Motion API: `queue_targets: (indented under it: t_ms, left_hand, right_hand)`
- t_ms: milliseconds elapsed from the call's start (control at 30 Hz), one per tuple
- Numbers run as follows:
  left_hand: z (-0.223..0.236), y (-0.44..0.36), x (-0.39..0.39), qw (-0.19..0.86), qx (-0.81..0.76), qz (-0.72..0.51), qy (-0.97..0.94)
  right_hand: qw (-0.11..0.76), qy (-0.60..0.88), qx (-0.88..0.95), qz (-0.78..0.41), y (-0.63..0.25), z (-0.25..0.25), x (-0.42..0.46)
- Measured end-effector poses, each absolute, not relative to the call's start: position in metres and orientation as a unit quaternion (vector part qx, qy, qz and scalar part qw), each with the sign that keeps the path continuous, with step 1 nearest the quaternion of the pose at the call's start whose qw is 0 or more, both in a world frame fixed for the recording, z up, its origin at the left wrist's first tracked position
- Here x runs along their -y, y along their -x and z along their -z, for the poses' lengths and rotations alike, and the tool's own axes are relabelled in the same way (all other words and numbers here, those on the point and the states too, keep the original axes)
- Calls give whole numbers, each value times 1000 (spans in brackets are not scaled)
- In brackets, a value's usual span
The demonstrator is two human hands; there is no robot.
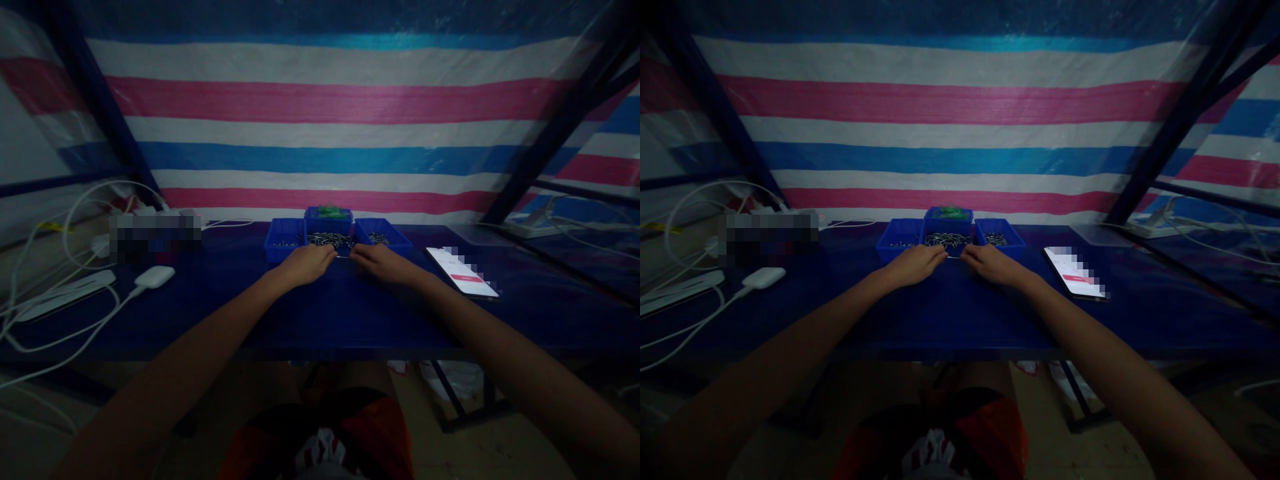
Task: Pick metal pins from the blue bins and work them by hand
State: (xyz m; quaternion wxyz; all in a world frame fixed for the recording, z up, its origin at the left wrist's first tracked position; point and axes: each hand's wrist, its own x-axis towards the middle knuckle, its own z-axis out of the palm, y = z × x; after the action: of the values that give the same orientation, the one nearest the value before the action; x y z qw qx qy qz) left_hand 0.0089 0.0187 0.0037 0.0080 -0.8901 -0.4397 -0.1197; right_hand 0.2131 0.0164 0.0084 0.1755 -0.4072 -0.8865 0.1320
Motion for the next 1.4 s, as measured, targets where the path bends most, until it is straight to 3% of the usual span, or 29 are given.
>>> queue_targets:
  t_ms: [667, 933, 1067, 1400]
  left_hand:
    - [-9, -8, -15, -30, 427, 150, 891]
    - [-4, -6, -20, 9, 437, 87, 895]
    - [-1, -3, -21, 27, 457, 49, 888]
    - [-1, -2, -21, 16, 477, 18, 878]
  right_hand:
    - [226, 402, 881, -103, -217, -10, -16]
    - [253, 507, 823, 30, -241, -21, -28]
    - [226, 596, 762, 116, -261, -21, -40]
    - [197, 642, 728, 134, -274, -13, -49]
